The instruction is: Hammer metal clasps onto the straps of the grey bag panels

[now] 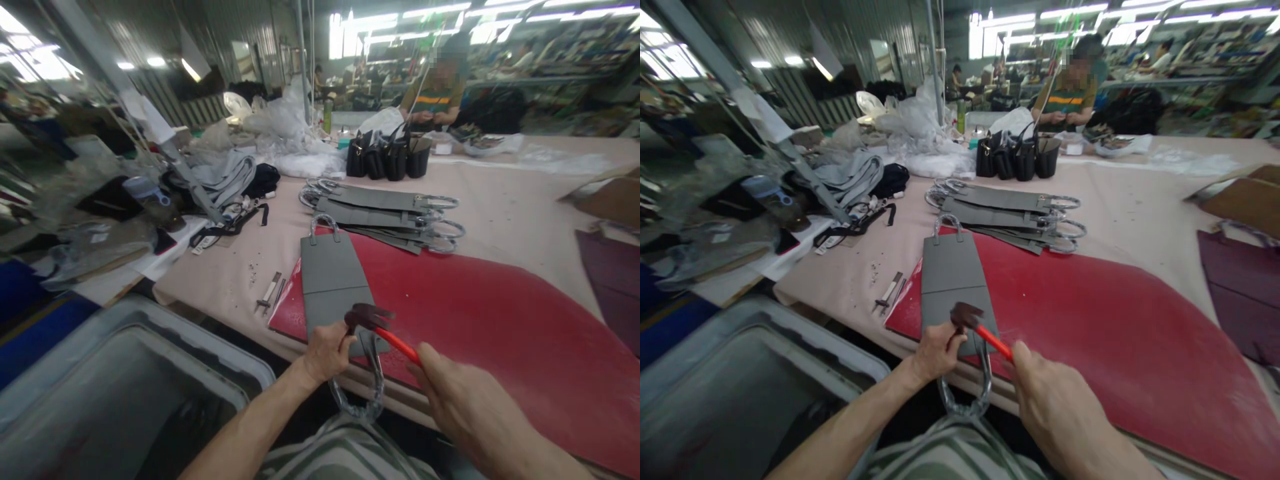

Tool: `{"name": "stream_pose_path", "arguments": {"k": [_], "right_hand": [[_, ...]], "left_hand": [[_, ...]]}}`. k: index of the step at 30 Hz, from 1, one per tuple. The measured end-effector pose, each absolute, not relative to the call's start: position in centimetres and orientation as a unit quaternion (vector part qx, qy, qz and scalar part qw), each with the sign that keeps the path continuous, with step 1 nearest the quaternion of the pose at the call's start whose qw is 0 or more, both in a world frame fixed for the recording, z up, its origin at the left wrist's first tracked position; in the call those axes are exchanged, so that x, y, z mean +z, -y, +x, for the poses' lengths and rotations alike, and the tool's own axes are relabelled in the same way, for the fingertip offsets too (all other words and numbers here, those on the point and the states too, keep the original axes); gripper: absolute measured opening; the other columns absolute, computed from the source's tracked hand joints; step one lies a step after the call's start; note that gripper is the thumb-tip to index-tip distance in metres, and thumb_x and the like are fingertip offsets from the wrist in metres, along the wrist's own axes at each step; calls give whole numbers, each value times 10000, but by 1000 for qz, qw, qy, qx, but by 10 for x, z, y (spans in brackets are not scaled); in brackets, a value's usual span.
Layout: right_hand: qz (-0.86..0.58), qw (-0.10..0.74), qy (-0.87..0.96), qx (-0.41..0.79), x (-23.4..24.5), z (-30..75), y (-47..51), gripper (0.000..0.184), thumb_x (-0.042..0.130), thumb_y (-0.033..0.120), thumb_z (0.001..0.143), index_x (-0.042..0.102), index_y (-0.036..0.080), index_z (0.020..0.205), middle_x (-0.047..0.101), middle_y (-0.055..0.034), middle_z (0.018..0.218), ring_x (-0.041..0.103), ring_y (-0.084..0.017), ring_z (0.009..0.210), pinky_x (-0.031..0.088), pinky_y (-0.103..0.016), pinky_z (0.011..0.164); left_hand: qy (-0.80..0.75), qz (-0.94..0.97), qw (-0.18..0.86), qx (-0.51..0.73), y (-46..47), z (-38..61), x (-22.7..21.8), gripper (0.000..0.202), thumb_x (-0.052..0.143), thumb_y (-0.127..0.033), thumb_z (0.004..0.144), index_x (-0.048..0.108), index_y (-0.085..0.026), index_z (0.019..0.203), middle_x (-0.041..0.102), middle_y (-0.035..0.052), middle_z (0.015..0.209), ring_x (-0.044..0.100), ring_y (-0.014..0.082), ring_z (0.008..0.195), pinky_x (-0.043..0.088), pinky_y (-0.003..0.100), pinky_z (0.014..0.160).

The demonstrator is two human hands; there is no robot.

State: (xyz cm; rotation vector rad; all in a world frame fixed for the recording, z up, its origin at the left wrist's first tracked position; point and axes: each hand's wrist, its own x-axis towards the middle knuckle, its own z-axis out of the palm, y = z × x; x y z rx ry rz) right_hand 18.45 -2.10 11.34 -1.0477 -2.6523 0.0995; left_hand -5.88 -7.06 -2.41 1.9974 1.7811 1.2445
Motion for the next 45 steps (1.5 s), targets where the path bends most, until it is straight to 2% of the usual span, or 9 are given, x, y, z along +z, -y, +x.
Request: {"name": "stream_pose_path", "arguments": {"k": [2,5,9,14,17,21,25,28,45], "right_hand": [[-353,149,922,60,109,180,19,254,357,381,980,431,257,771,485,28,473,421,-145,364,171,-300,461],[-420,146,884,146,106,170,7,257,384,427,963,409,262,768,468,34,479,405,-148,391,198,-292,476],[-499,80,824,255,79,140,-11,265,340,389,978,428,246,772,543,9,578,475,-148,501,281,-263,522],[-548,6,805,228,32,103,-17,188,457,349,951,544,192,896,679,-88,773,624,-205,693,305,-286,597],[-569,-6,791,224,24,98,-13,262,470,399,941,575,162,979,702,-141,828,664,-252,752,298,-303,598],[-588,-33,780,210,27,99,-11,299,464,420,934,583,159,1020,717,-143,842,691,-271,787,309,-313,594],[-587,-35,782,209,29,98,-11,305,445,420,938,578,163,1034,722,-153,854,694,-282,788,323,-319,603],[-588,-34,779,218,31,99,-11,306,441,421,939,578,163,1030,719,-159,852,692,-287,784,334,-322,609],[-587,-47,778,220,30,98,-13,328,457,448,945,597,159,1012,719,-149,829,693,-283,777,332,-315,600]], "left_hand": [[-601,673,100,420,71,-59,-23,167,520,-171,892,603,-193,1036,727,65,836,724,208,747,563,276,669],[-598,669,104,429,71,-59,-22,134,514,-170,903,593,-191,1009,727,70,863,725,210,770,565,285,693],[-597,670,116,426,71,-61,-19,107,522,-169,907,594,-196,981,717,59,847,725,209,779,567,288,707],[-604,671,141,407,72,-64,-12,106,551,-211,924,604,-198,1015,725,61,902,724,203,830,573,290,769],[-601,676,140,402,74,-64,-8,112,547,-222,941,614,-195,1026,730,73,936,724,204,871,576,292,800],[-559,713,152,394,73,-61,-6,106,533,-194,933,638,-183,946,731,74,861,727,205,823,581,295,769],[-629,537,214,519,71,-59,-6,90,563,-191,915,640,-174,960,760,54,844,742,176,770,599,261,717],[-642,461,248,560,73,-64,-5,104,602,-233,904,642,-169,976,772,51,867,748,174,790,612,273,745],[-637,522,207,528,93,-74,-6,114,587,-199,903,676,-170,969,773,58,926,746,170,846,610,259,767]]}}
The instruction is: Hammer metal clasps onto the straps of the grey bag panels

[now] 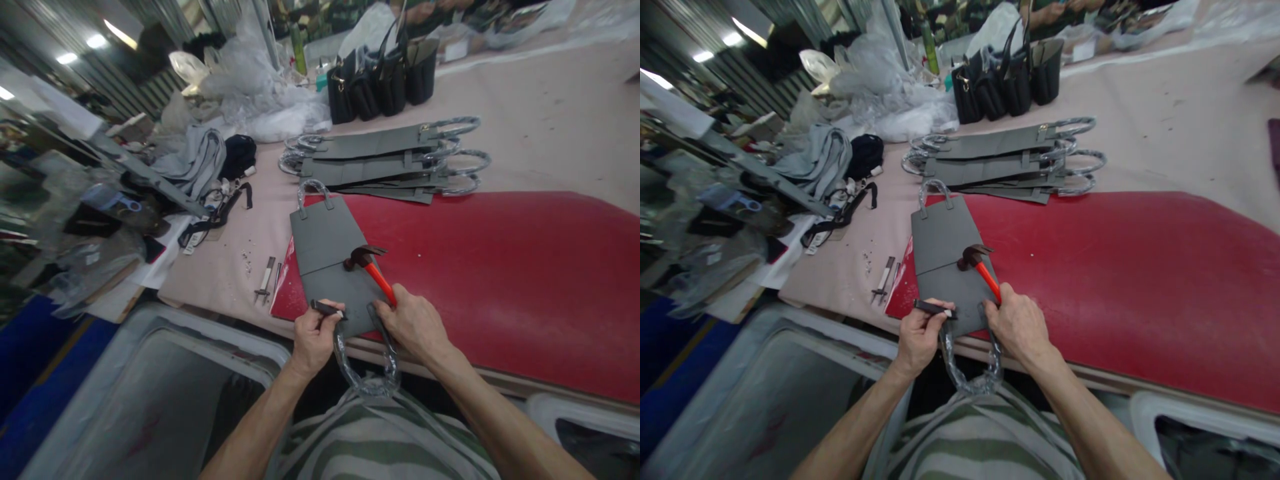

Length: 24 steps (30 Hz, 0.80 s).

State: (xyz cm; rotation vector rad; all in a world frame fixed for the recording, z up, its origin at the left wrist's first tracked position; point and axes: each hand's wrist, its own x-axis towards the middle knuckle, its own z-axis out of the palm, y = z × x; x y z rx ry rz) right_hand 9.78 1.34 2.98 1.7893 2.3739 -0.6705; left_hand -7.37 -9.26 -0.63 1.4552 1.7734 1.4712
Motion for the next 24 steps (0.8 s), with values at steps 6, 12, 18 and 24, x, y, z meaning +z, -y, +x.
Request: {"name": "stream_pose_path", "arguments": {"k": [6,12,18,24], "right_hand": [[589,47,-778,-217,29,98,-14,313,470,449,942,593,167,996,724,-141,830,696,-278,772,312,-314,593],[587,40,-778,-222,32,98,-14,302,469,433,942,595,165,1000,725,-140,821,698,-276,767,303,-311,587],[588,40,-776,-225,31,98,-14,310,471,443,938,598,165,992,722,-141,818,699,-283,777,302,-315,585],[584,31,-780,-224,29,99,-13,319,472,453,940,600,165,992,714,-132,801,696,-278,774,308,-310,589]], "left_hand": [[-629,542,203,518,91,-73,-9,123,581,-189,905,673,-179,987,772,56,939,746,176,865,607,263,784],[-632,562,167,506,91,-71,-13,120,561,-199,921,663,-183,983,770,57,924,742,172,857,602,259,784],[-628,582,166,489,88,-74,-11,127,538,-203,934,660,-186,966,768,57,915,740,166,854,595,249,774],[-623,581,167,496,88,-75,-10,108,557,-188,925,655,-189,968,770,48,912,741,165,846,591,244,773]]}}
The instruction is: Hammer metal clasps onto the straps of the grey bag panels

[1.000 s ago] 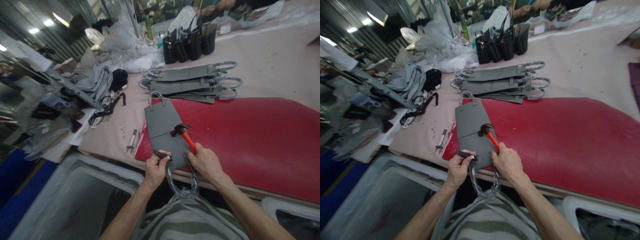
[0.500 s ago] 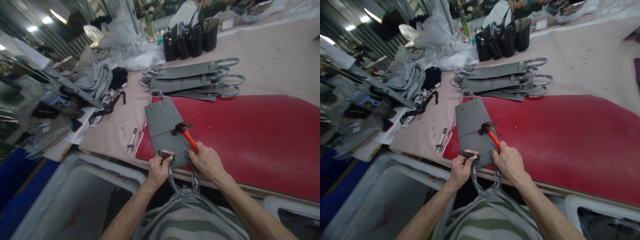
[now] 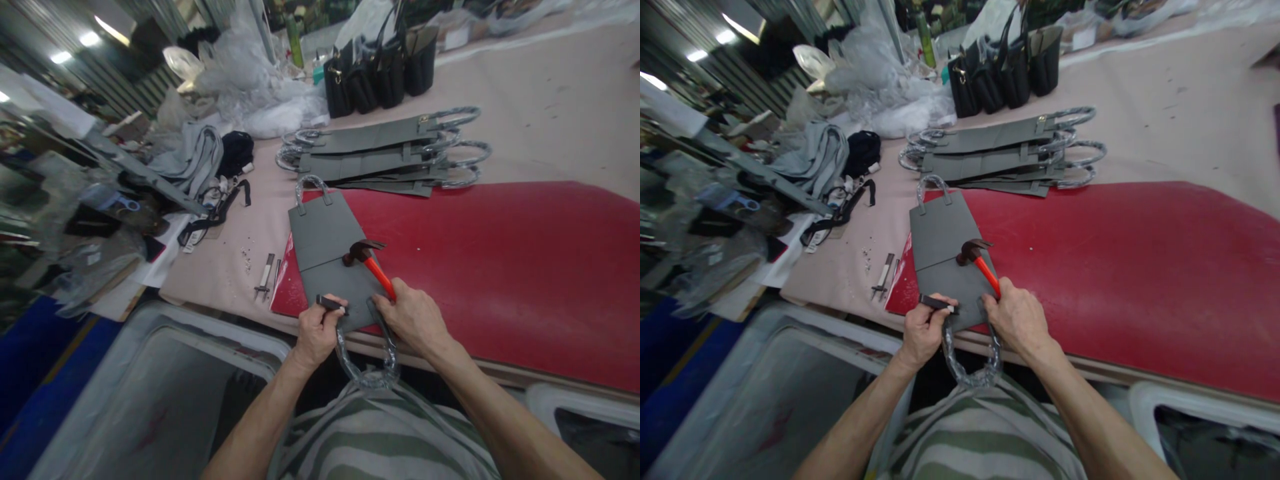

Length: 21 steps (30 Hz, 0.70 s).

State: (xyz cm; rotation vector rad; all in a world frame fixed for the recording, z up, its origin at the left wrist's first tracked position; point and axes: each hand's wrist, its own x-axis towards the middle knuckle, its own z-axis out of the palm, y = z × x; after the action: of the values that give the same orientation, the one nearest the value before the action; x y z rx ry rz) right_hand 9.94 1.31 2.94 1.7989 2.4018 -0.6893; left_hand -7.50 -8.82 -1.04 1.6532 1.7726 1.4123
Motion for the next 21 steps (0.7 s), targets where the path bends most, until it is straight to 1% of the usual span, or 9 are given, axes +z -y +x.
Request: {"name": "stream_pose_path", "arguments": {"k": [7,15,21], "right_hand": [[585,31,-779,-224,30,100,-12,315,467,442,942,600,163,1003,717,-147,819,690,-291,778,325,-316,606],[586,29,-779,-223,32,99,-10,324,459,449,948,592,162,1018,715,-145,817,686,-282,769,299,-314,593],[586,11,-777,-230,22,101,-14,303,480,455,926,584,173,966,690,-126,796,647,-257,724,273,-309,583]], "left_hand": [[-618,609,111,485,90,-70,-19,121,541,-180,934,651,-185,986,763,63,917,740,173,856,593,261,798],[-609,615,150,479,89,-73,-17,138,535,-143,931,639,-188,1010,753,57,935,731,159,852,576,239,785],[-604,626,121,478,88,-72,-23,143,540,-134,928,635,-184,1021,747,51,916,731,162,848,580,247,788]]}}
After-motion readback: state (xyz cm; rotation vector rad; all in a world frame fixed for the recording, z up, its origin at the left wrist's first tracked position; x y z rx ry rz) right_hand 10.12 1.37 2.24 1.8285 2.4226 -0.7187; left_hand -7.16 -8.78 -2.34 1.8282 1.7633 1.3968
